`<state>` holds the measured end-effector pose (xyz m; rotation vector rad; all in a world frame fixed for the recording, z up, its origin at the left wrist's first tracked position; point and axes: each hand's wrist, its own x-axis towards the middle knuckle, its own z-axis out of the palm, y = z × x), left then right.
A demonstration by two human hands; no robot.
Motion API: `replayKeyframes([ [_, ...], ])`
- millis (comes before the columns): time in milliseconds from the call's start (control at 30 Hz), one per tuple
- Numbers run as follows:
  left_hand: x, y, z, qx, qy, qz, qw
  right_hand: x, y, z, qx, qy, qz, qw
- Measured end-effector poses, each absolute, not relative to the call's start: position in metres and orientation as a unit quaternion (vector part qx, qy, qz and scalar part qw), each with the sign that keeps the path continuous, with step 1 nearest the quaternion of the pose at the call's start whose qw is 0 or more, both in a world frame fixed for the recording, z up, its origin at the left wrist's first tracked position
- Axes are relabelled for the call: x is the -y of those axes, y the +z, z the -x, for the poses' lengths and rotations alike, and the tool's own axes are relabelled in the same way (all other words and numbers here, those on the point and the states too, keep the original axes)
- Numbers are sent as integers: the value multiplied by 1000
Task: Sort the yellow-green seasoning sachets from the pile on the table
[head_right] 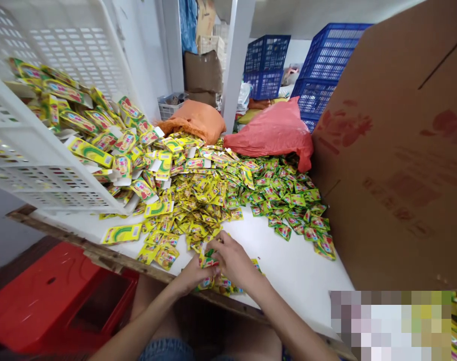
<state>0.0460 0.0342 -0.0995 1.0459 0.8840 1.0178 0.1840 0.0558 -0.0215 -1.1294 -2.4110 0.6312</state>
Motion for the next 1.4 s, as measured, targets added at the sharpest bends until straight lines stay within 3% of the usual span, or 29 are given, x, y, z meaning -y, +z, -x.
replayKeyframes([
  [100,-34,-99,-46,-385,466,-466,646,-56,-16,-181,899,167,388,115],
  [167,-33,-99,-45,-373,461,-450,668,-57,-13,-180,897,190,381,116],
  [300,-33,-98,-43,-352,429,-439,707,-59,-14,-183,836,253,432,223],
  [567,-46,-88,-41,-323,454,-526,642,-39,-33,-182,812,134,485,297],
  [767,-48,-95,-43,-338,433,-519,655,-34,-58,-190,786,248,490,284],
  [967,-44,-102,-40,-345,468,-479,658,-22,-89,-189,651,331,515,449],
  [1100,-35,-103,-38,-374,477,-476,637,-16,-104,-182,592,341,531,501],
  [1233,-24,-101,-33,-429,506,-509,548,-20,-112,-183,609,327,536,486],
  [1400,-24,-96,-24,-431,462,-565,530,-29,-110,-189,690,317,492,427],
])
